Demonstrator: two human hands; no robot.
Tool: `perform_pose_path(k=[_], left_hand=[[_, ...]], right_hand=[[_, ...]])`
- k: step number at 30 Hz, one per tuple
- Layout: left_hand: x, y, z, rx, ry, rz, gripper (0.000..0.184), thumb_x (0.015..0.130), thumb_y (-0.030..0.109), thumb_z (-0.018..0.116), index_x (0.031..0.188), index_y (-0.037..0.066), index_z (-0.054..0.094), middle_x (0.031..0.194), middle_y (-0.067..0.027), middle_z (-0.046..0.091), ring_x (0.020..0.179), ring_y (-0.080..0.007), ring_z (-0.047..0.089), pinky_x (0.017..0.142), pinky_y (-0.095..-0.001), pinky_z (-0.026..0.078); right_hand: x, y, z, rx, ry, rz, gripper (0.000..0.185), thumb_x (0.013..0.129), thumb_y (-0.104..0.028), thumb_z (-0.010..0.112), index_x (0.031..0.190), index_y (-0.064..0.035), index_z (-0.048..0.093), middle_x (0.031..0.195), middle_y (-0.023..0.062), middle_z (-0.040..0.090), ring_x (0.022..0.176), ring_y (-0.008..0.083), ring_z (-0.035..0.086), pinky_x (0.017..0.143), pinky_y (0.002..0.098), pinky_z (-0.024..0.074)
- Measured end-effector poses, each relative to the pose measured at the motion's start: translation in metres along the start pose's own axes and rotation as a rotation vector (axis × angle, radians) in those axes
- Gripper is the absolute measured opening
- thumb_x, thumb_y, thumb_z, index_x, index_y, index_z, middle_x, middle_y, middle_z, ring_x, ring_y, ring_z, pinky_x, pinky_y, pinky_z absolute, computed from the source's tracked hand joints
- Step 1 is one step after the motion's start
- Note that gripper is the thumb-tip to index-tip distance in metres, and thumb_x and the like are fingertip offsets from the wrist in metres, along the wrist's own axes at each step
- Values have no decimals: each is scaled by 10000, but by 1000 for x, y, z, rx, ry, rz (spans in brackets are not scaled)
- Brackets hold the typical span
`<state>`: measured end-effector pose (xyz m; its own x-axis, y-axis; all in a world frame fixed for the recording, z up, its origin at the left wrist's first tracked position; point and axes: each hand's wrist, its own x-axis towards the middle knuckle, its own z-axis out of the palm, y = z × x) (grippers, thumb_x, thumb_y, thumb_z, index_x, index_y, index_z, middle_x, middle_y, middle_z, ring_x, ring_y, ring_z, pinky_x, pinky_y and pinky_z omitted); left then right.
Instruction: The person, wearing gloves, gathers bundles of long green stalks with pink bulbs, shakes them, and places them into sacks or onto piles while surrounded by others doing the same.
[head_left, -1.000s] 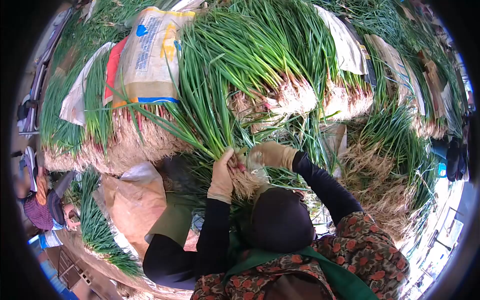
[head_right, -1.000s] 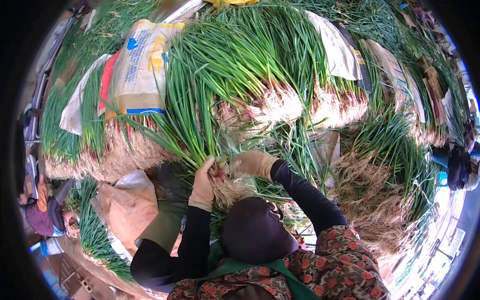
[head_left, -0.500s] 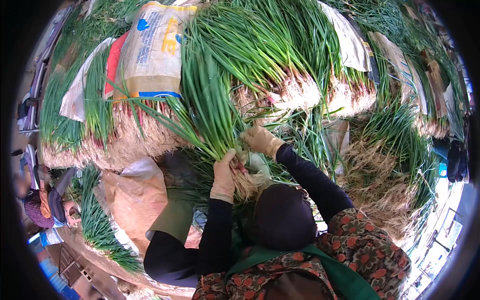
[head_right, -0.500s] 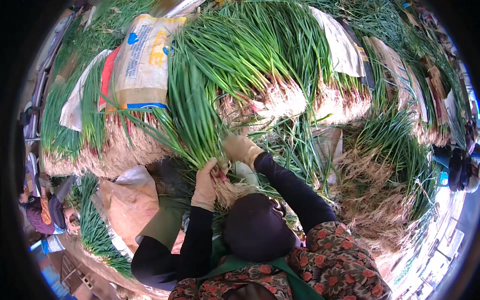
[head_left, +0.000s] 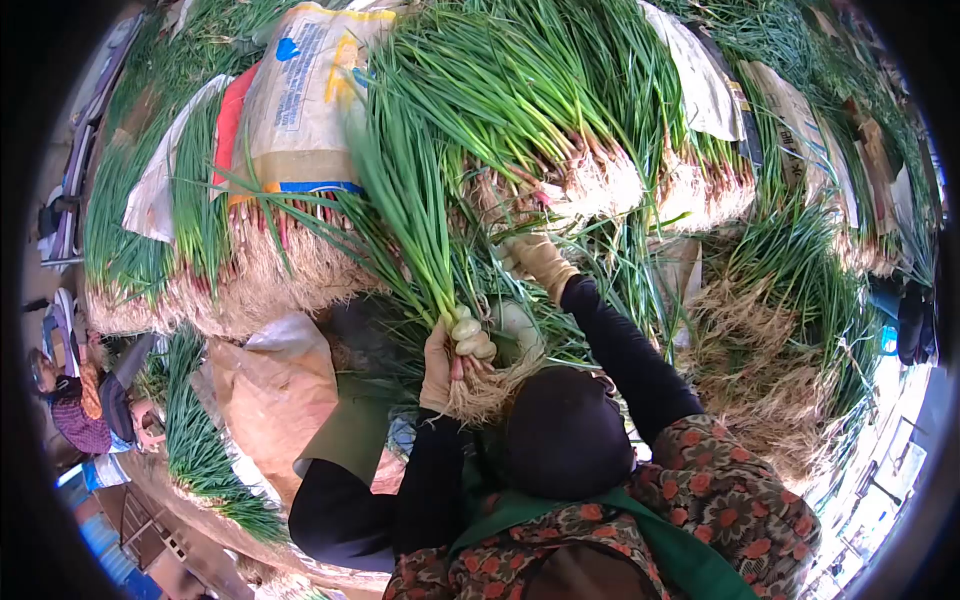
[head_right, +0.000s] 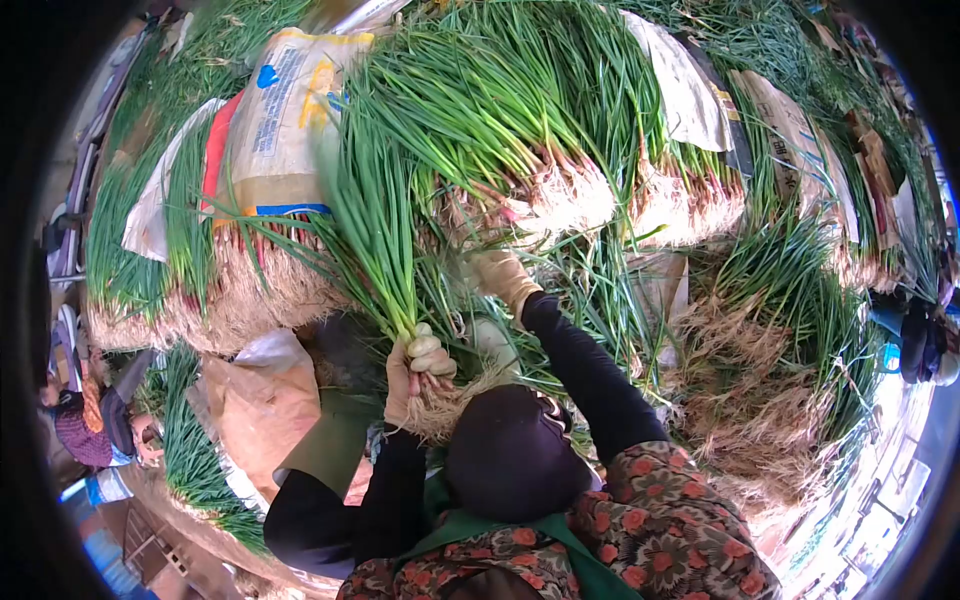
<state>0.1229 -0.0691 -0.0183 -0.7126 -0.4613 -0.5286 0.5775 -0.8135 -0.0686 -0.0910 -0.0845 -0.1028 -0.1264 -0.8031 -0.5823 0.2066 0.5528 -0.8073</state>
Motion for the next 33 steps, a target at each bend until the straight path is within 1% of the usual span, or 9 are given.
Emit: perform_pose_path(k=[2,8,10,13,20,23,25,29,33], left_hand=[[6,3,-12,6,38,-21,306,911,406,488,849,110,532,619,55,444,549,-102,439,546,-265,421],[10,9,-14,216,-59,-55,281,911,379,498,848,106,519,652,7,463,631,-154,467,606,-317,434],[1,4,-3,274,-5,124,249,917,350,496,918,102,515,719,-12,479,641,-154,474,623,-327,430],[-2,7,1,386,-35,253,284,930,315,485,1100,88,502,875,-64,556,689,-149,528,640,-324,471],[25,12,16,399,93,113,295,918,257,510,1080,16,563,789,-70,629,596,-166,592,569,-280,520],[35,5,34,451,179,190,256,918,249,502,1016,21,563,739,-69,618,602,-173,594,582,-286,520],[42,6,32,532,147,195,257,914,246,493,1001,18,575,696,-57,600,579,-159,573,603,-290,514],[49,4,30,660,255,144,267,905,264,492,919,16,590,674,-76,600,527,-148,532,608,-279,501],[43,0,34,690,202,142,290,896,286,509,911,11,601,719,-90,633,520,-140,534,524,-248,455]], right_hand=[[-32,-44,12,94,-298,-20,319,915,-330,502,943,-55,661,654,7,587,494,81,510,474,210,429],[-20,-41,54,-2,-303,49,250,914,-260,503,1011,-73,636,675,62,608,559,158,572,531,264,484],[-16,-15,41,-877,-262,-281,302,898,-321,493,1008,-66,610,718,97,635,631,201,614,586,322,494],[-30,2,7,-1150,-631,243,374,853,-377,486,1062,-88,598,832,161,660,777,314,646,702,405,503],[-9,-71,-40,-1119,632,-751,265,847,-293,599,1030,-102,583,731,107,649,592,268,618,534,362,485],[26,-55,-47,-1605,536,-370,193,864,-257,576,954,-89,608,704,107,639,494,214,571,451,345,455],[-17,-77,-27,-1067,282,-363,204,875,-276,556,940,-92,618,662,124,620,492,222,578,443,365,450],[-80,-54,14,-1038,93,-655,274,869,-340,563,931,-85,641,712,113,647,614,279,632,548,367,499],[-44,-54,-2,-416,8,-336,391,873,-403,542,1014,-42,592,777,151,627,710,225,619,643,336,496]])
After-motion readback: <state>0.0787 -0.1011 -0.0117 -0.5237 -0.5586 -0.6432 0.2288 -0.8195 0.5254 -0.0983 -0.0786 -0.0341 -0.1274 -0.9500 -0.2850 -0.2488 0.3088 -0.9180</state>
